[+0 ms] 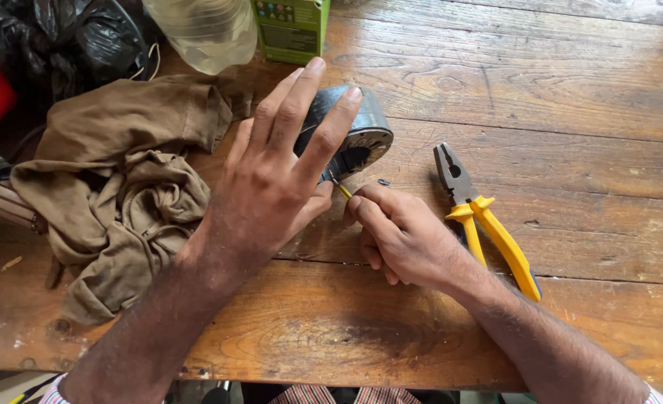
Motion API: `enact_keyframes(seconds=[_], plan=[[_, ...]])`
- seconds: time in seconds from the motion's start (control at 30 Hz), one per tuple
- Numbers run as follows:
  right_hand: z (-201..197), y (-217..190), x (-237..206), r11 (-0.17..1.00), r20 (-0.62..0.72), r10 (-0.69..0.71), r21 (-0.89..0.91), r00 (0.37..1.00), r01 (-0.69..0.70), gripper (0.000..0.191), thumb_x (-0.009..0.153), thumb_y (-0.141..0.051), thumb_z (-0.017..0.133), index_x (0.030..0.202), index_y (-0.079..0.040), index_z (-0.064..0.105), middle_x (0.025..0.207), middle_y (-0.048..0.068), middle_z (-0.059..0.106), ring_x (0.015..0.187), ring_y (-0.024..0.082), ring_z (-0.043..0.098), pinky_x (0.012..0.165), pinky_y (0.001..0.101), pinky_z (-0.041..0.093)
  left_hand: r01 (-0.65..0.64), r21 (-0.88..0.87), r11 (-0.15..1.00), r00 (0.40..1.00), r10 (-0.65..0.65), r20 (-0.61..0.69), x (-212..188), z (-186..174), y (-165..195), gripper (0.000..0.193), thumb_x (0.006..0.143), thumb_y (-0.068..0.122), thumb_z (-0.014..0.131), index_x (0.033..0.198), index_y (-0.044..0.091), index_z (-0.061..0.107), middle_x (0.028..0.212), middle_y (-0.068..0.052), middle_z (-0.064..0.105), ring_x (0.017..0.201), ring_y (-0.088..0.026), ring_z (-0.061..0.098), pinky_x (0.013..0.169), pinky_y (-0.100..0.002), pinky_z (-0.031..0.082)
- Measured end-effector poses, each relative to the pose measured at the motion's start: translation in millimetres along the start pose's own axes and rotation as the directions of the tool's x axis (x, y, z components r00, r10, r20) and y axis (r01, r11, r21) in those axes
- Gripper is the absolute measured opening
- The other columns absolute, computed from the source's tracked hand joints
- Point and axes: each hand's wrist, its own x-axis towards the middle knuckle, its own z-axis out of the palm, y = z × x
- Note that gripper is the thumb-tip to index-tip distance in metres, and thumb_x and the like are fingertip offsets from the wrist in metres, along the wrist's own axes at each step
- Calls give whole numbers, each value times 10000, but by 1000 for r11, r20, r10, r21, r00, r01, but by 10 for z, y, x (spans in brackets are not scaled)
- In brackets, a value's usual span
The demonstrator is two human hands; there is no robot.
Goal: The person holds a motor stator on a wooden workbench and uses a screwdriver to pry at the copper windings and slots, rotating the stator to work around it. They then use pliers to grip and pull material out of the stator slots.
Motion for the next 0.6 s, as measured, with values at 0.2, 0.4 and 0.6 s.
enact_keyframes(seconds=[0.2,0.4,0.6], plan=[[0,-8,5,1000,5,-13,-14,1000,13,346,1048,-308,380,997,-62,617,520,33,547,369,115,523,363,280,445,-2,18,1000,1000,2,3,-39,13,-23,1066,779,140,926,1640,179,299,1637,-197,325,1498,-365,420,1114,-506,508],[31,37,3,997,-18,-68,-41,998,67,343,1058,-297,373,990,-61,612,529,27,558,371,106,521,362,276,444,12,15,1000,1000,-12,4,-54,19,-17,1054,780,150,922,1636,184,309,1633,-188,332,1494,-365,424,1119,-504,507],[48,45,10,996,-34,-64,-68,997,61,341,1059,-305,382,994,-74,625,531,13,555,374,93,503,364,274,445,13,13,1000,1000,-13,0,-66,36,-25,1048,798,93,905,1654,182,308,1658,-175,319,1513,-357,416,1111,-495,518]])
